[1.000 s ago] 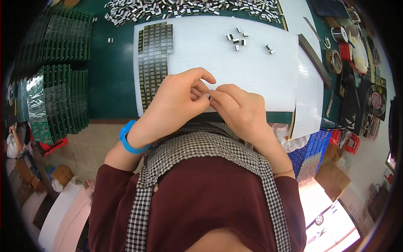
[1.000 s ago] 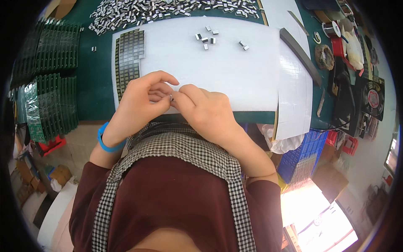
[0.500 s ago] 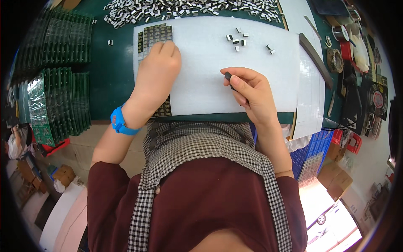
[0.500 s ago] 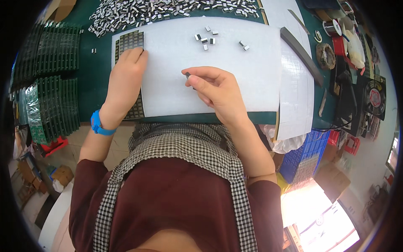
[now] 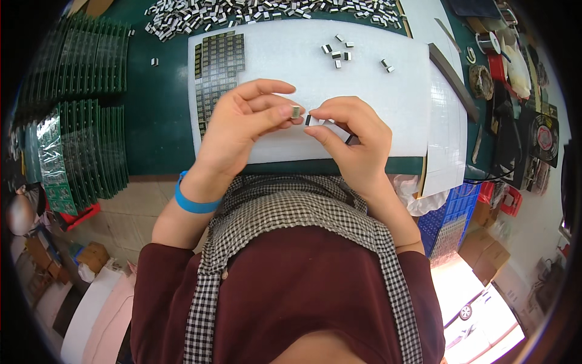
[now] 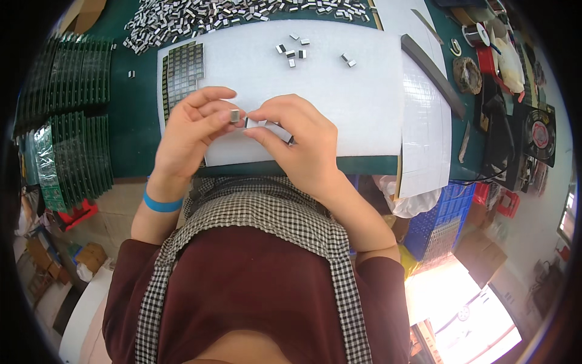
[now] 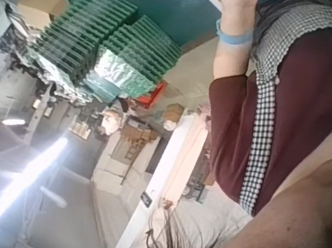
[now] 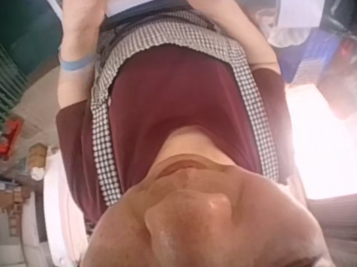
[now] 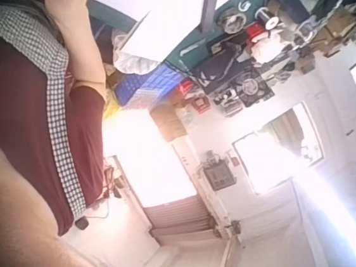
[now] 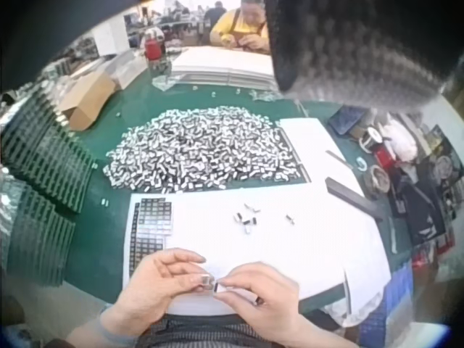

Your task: The person repeatedly picks up small rectangular electronic components and places them onto a white foam sheet. They handle the components one at a time, arranging them in rows on the sheet throughout the clip.

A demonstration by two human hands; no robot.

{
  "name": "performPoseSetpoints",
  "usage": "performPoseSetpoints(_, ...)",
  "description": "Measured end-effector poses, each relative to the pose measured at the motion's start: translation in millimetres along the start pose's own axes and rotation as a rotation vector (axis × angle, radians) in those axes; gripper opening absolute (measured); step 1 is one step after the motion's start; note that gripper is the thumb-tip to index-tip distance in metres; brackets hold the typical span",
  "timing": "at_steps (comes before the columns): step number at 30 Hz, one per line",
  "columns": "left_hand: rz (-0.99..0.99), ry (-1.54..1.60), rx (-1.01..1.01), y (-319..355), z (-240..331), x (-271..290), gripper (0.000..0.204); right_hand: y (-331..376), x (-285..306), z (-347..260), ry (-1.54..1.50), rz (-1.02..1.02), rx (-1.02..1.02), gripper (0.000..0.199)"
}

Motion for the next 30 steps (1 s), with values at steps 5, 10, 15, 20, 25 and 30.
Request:
performPoseSetpoints(5, -0.013, 0.091, 0.026, -0.2, -12.8, -7.0, 0.027, 0.6, -0.3, -2.3, 0.021, 0.023, 0.065, 0.021)
performPoseSetpoints(10, -0.013, 0.073, 0.04, -1.4, -16.2, -9.3, 0.028, -0.1, 0.0, -4.8, 0.033, 0.02, 0.103, 0.022)
performPoseSetpoints(15, 0.145, -0.282, -0.093, 10.2, 2.2, -17.7, 0.027, 3.6, -10.0, -3.7, 0.247, -0.144, 0.03, 0.022)
performPoseSetpoints(20, -0.045, -0.557, 0.031, 8.4, 14.0, -30.3, 0.034, 10.0, -15.5, 4.3, -0.02, -0.211, 0.001, 0.015)
performPoseSetpoints(25, 0.222, -1.049, -0.503, 2.5, 68.5, -12.4, 0.04, 12.0, -5.8, 33.2, -0.397, -0.047, -0.315, 0.014)
performPoseSetpoints(30, 0.704, -2.038, -0.583, -1.9, 58.8, -5.8, 0.021, 12.1, -13.3, 28.8, -0.358, -0.129, -0.285, 0.016)
Point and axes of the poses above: each hand's wrist, its own y-axis away from the middle knuckle, its own x-axis out of the back of the hand, z = x × y, the point moved 9 cm from there along -y, towards the middle knuckle, and after that the axes turned 9 degrees about x, right-handed, at the moved point
